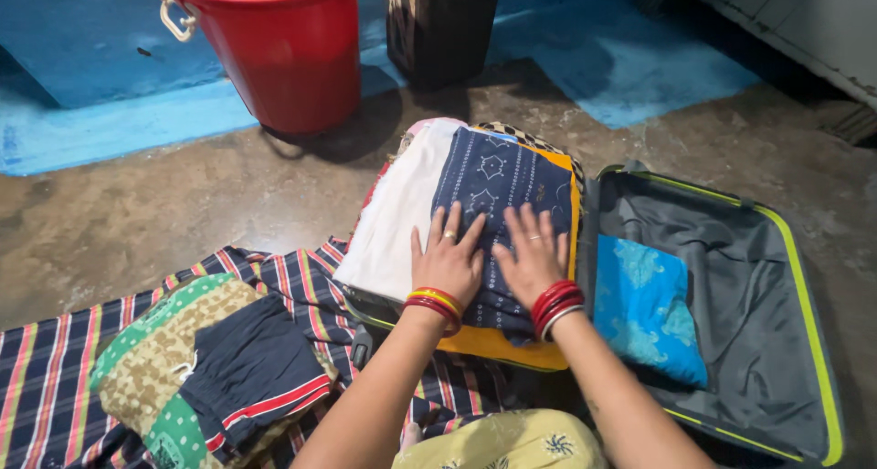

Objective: The person folds several pieces of clothing on a mat and places them into an open suitcase. The person then secures the clothes with the suitcase's internal straps.

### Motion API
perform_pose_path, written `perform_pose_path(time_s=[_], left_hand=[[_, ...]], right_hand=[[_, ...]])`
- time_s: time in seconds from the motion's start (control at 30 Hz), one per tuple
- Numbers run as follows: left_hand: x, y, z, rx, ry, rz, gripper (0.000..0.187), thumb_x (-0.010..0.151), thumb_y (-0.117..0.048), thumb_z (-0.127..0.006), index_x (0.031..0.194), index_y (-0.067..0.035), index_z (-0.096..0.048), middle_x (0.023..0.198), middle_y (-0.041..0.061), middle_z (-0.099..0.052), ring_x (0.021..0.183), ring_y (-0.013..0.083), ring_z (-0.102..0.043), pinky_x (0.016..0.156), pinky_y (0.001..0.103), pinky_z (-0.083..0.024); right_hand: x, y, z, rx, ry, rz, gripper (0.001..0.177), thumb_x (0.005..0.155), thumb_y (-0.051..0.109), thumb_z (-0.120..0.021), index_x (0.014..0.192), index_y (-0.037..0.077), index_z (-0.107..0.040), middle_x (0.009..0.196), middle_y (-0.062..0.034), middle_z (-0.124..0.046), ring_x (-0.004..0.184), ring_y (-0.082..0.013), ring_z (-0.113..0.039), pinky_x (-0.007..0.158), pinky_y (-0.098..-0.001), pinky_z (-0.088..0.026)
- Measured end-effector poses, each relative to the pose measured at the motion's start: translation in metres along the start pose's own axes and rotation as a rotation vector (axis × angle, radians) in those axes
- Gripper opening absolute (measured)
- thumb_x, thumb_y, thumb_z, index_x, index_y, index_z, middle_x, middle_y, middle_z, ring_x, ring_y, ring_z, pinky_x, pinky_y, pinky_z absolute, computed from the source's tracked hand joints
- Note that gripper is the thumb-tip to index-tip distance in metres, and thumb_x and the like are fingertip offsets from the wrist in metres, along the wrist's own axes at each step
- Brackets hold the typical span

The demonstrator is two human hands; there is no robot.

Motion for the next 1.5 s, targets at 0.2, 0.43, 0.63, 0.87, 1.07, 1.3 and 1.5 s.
perform_pose_path(time_s=[0.2, 0.43, 0.63, 0.87, 1.07, 1.3, 1.5], left_hand=[[-0.01, 0.029, -0.03, -0.035, 0.152, 0.081, 0.059, 0.092, -0.045, -0.054, 0.15, -0.042, -0.045, 0.167, 0.004, -0.025, 0.155, 0.0295, -0.018, 0.114, 0.077, -0.005], [-0.012, 0.039, -0.045, -0.024, 0.094, 0.059, 0.06, 0.092, -0.049, -0.053, 0.15, -0.045, -0.043, 0.167, 0.002, -0.025, 0.154, 0.0329, -0.017, 0.111, 0.08, -0.005], [-0.008, 0.034, -0.039, 0.055, 0.158, -0.002, 0.061, 0.095, -0.047, -0.049, 0.154, -0.04, -0.038, 0.168, 0.002, -0.017, 0.155, 0.0325, -0.012, 0.11, 0.08, -0.005], [-0.039, 0.012, -0.012, 0.27, 0.319, -0.391, 0.093, 0.088, -0.062, -0.061, 0.159, -0.013, -0.025, 0.17, 0.011, -0.015, 0.158, 0.0261, -0.011, 0.121, 0.067, -0.01], [-0.043, 0.016, -0.008, 0.357, 0.473, -0.381, 0.123, 0.068, -0.053, -0.083, 0.162, -0.015, -0.014, 0.171, 0.011, -0.011, 0.157, 0.0269, -0.011, 0.119, 0.065, -0.016], [-0.042, 0.032, -0.035, 0.464, 0.04, -0.487, 0.093, 0.085, -0.039, -0.074, 0.162, -0.023, -0.022, 0.17, 0.006, -0.018, 0.155, 0.0227, -0.02, 0.117, 0.066, -0.023], [-0.056, 0.035, -0.044, 0.236, 0.348, -0.273, 0.092, 0.085, -0.046, -0.067, 0.158, -0.025, -0.017, 0.169, 0.004, -0.011, 0.155, 0.0236, -0.014, 0.119, 0.07, -0.017]], right_hand=[[-0.022, 0.027, -0.015, -0.004, -0.033, 0.063, 0.067, 0.096, 0.044, -0.054, 0.157, 0.022, -0.039, 0.165, -0.0128, -0.031, 0.153, -0.039, -0.022, 0.118, -0.0647, -0.011], [-0.021, 0.024, -0.023, 0.038, -0.123, 0.105, 0.066, 0.095, 0.043, -0.055, 0.156, 0.022, -0.042, 0.165, -0.0131, -0.034, 0.154, -0.0392, -0.024, 0.121, -0.0633, -0.01], [-0.038, 0.036, -0.007, -0.102, 0.113, 0.368, 0.095, 0.074, 0.07, -0.07, 0.154, 0.03, -0.037, 0.166, -0.0118, -0.021, 0.154, -0.0411, -0.009, 0.115, -0.0727, -0.005], [-0.068, 0.021, 0.006, -0.328, 0.448, 0.312, 0.136, 0.052, 0.066, -0.091, 0.158, 0.037, -0.011, 0.168, -0.0133, 0.002, 0.155, -0.0442, 0.005, 0.116, -0.0761, -0.007], [-0.06, 0.022, 0.001, -0.292, 0.453, 0.274, 0.134, 0.052, 0.059, -0.095, 0.157, 0.04, -0.014, 0.168, -0.0123, -0.001, 0.155, -0.0441, 0.004, 0.116, -0.076, -0.007], [-0.065, 0.016, -0.017, -0.3, 0.317, 0.343, 0.131, 0.052, 0.044, -0.096, 0.156, 0.038, -0.018, 0.166, -0.0136, -0.004, 0.154, -0.0462, -0.001, 0.116, -0.0767, -0.01], [-0.074, 0.025, -0.014, -0.409, 0.248, 0.34, 0.131, 0.053, 0.041, -0.096, 0.157, 0.04, -0.017, 0.167, -0.0112, -0.008, 0.154, -0.0448, -0.006, 0.117, -0.0753, -0.014]])
Point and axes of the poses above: each hand's wrist, its own x-axis towards the middle knuckle, its own z-axis out of the back of the hand, y = z × x, the point moved 5 cm from there along x, towards the middle knuckle
